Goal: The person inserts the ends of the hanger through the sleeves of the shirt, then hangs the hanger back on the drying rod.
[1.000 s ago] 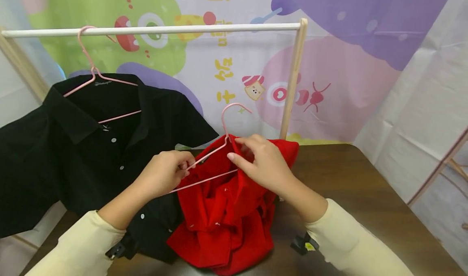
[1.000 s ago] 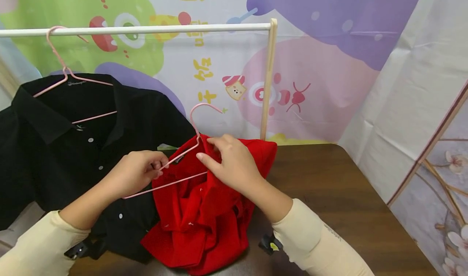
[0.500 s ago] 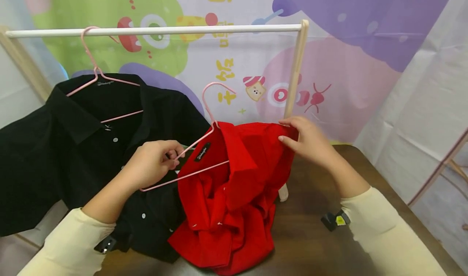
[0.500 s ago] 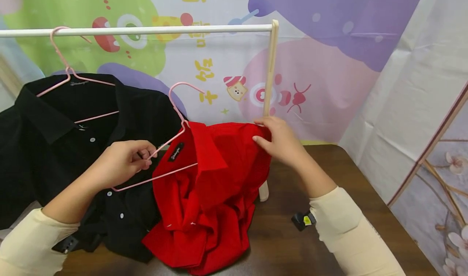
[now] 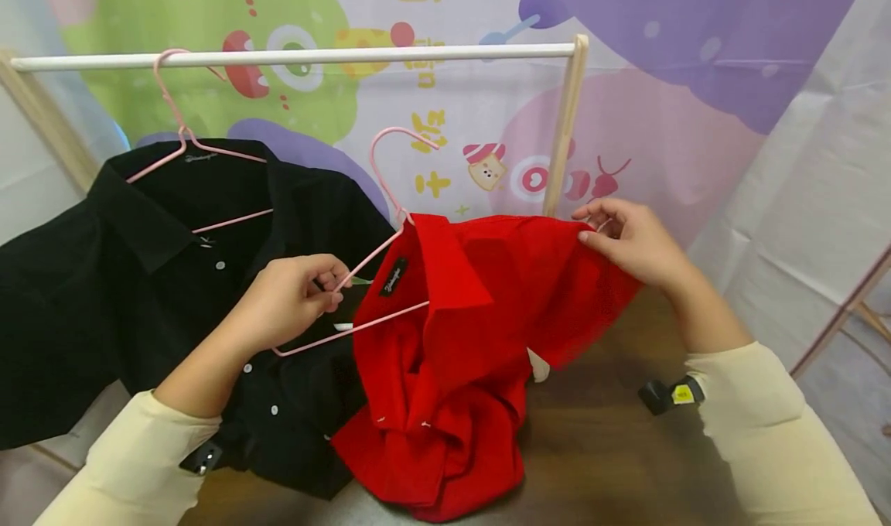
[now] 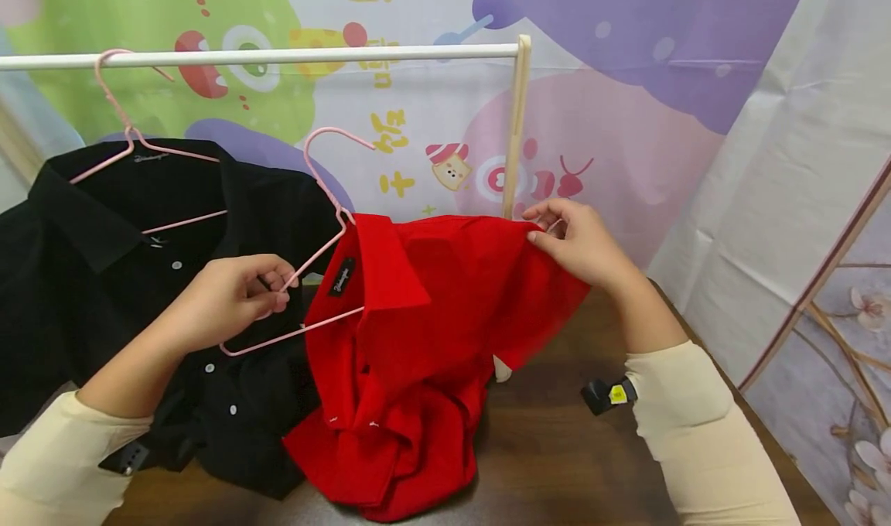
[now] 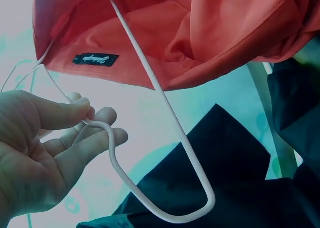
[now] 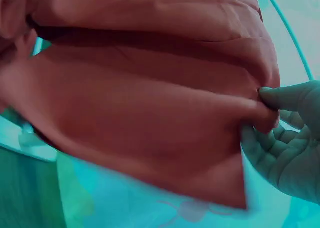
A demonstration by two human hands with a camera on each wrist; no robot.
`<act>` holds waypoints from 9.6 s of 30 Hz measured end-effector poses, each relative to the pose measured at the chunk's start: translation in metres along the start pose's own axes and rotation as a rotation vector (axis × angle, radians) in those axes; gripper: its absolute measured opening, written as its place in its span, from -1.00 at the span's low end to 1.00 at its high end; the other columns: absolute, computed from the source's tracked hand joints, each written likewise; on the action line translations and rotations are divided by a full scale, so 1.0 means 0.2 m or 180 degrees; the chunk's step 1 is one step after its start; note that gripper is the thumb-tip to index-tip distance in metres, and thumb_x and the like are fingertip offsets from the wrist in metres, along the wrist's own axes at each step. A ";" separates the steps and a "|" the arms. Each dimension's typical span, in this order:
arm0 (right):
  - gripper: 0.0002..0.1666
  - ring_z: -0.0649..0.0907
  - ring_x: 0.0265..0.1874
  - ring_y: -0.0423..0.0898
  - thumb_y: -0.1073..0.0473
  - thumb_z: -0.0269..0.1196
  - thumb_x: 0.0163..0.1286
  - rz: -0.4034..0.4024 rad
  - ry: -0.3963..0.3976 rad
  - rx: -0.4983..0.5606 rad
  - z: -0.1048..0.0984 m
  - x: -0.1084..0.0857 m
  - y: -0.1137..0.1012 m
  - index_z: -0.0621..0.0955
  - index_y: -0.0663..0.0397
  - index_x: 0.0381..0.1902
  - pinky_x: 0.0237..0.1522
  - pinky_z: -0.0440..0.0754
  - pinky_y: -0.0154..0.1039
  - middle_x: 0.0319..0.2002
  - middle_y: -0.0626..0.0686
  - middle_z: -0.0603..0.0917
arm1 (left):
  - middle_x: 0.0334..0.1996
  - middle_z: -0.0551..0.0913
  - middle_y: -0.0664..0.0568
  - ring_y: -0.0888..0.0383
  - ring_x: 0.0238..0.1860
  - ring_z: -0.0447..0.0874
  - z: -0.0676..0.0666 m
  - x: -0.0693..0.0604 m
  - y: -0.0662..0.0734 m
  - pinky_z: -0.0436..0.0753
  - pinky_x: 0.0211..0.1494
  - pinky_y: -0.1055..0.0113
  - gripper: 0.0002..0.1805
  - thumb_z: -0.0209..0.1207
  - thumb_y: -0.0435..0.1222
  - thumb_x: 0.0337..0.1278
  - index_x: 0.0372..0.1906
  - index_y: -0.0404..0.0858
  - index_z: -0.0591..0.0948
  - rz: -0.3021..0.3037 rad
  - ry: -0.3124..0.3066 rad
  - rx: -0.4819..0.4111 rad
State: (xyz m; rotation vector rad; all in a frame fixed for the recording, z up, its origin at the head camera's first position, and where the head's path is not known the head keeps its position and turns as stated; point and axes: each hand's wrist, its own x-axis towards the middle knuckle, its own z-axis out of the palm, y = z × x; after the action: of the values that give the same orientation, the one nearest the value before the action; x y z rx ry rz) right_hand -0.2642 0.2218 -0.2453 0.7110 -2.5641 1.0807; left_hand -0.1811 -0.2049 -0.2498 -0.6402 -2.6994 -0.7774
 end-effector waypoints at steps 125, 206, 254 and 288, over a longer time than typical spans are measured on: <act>-0.83 0.66 -0.28 -0.11 0.36 0.43 0.12 -0.1003 -0.1334 -0.0359 0.34 -0.03 -0.04 0.74 0.12 -0.28 -0.21 0.67 -0.17 -0.32 -0.04 0.73 | -0.50 0.72 0.01 0.24 -0.62 0.47 0.15 -0.13 0.30 0.58 -0.52 0.36 -0.85 0.30 -0.49 -0.11 -0.37 -0.25 0.77 0.0504 0.1011 0.0805; -0.72 0.70 -0.35 0.02 0.35 0.40 0.17 -0.0623 0.0022 -0.0351 0.24 -0.02 -0.23 0.72 0.24 -0.12 -0.23 0.69 0.00 -0.28 0.16 0.74 | -0.31 0.68 0.00 0.05 -0.33 0.61 0.24 0.31 0.17 0.64 -0.29 0.15 -0.85 0.37 -0.38 0.04 -0.24 -0.20 0.71 0.0685 0.0483 0.0878; -0.75 0.67 -0.35 0.07 0.48 0.33 0.19 -0.1057 0.0061 -0.0220 0.27 0.00 -0.05 0.66 0.38 -0.14 -0.26 0.68 0.01 -0.24 0.23 0.69 | -0.25 0.71 -0.11 0.02 -0.33 0.60 0.16 0.25 0.16 0.66 -0.15 0.11 -0.78 0.34 -0.45 0.05 -0.14 -0.32 0.71 0.0519 0.0496 0.0549; -0.77 0.62 -0.28 0.08 0.47 0.34 0.18 -0.1551 0.0543 -0.0840 0.32 -0.01 -0.14 0.63 0.33 -0.17 -0.14 0.62 0.01 -0.26 0.18 0.67 | -0.40 0.71 -0.06 0.07 -0.43 0.59 0.07 0.25 0.18 0.66 -0.27 0.14 -0.84 0.32 -0.43 0.06 -0.21 -0.29 0.73 0.0406 -0.0165 0.0996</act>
State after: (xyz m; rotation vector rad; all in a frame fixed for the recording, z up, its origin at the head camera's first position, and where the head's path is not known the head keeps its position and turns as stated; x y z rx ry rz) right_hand -0.2503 0.1589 -0.2739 1.0455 -2.1662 0.6047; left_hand -0.2086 -0.1529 -0.2272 -0.7525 -2.7111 -0.3009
